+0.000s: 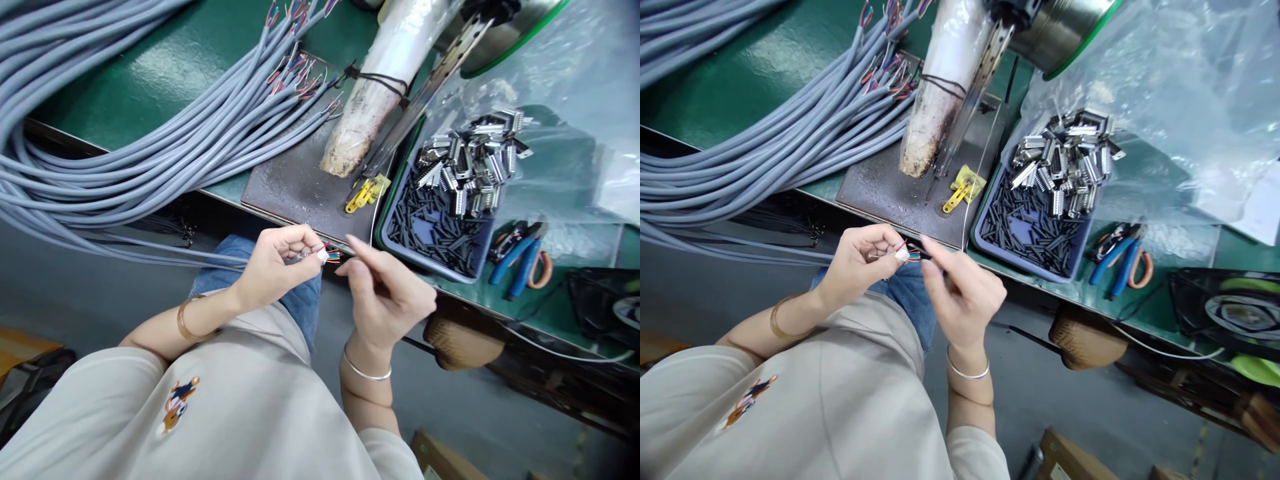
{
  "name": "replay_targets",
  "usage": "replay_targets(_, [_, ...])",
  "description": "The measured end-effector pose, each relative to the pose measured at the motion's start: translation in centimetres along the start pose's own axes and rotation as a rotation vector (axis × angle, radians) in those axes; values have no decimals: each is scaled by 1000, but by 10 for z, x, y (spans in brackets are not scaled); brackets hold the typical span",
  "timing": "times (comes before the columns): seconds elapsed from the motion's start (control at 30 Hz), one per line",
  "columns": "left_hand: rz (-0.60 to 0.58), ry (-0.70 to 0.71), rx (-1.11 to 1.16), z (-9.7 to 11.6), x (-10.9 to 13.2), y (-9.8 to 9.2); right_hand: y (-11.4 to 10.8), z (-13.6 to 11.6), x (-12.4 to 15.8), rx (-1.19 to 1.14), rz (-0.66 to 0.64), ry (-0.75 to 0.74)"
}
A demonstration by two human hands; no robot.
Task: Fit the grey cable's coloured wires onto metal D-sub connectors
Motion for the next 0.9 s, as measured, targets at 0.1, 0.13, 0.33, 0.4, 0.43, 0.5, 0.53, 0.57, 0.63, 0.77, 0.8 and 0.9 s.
replay_targets(0.1, [9,15,9,2,0,-2,-1,-3,6,101,-31,-64])
replay_targets(0.13, [17,24,7,2,1,-3,-3,-3,7,82,-8,-50])
replay_targets(0.33, [13,89,-22,4,4,-3,-8,10,4,-119,14,187])
replay_targets(0.4, [-13,122,-75,3,6,-1,1,10,2,-120,-106,223])
replay_targets(0.43, [-17,150,-117,2,7,-1,5,8,2,-115,-152,220])
replay_targets(0.5, [-10,222,-214,2,10,-1,9,3,0,-76,-171,180])
replay_targets(0.53, [5,260,-255,2,12,-3,10,0,-1,-45,-158,149])
replay_targets(0.57, [24,297,-283,2,14,-4,11,-3,-2,-15,-149,112])
replay_targets(0.63, [71,353,-299,4,16,-10,13,-10,0,16,-169,18])
replay_targets(0.77, [112,412,-310,23,18,-13,-8,-17,6,-58,-194,-108])
replay_targets(0.8, [86,449,-354,32,20,-9,-22,-14,7,-62,-158,-82])
replay_targets(0.9, [-207,579,-560,56,33,24,-67,7,-1,145,-87,72])
Point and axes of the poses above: each hand's wrist, its own x-axis away from the middle knuckle, its own y-axis out of the palm, z = x × y, the point moved 6 cm from there along -x, towards the middle knuckle, and after that the axes turned 10 degrees about x, right-handed, at the moved point
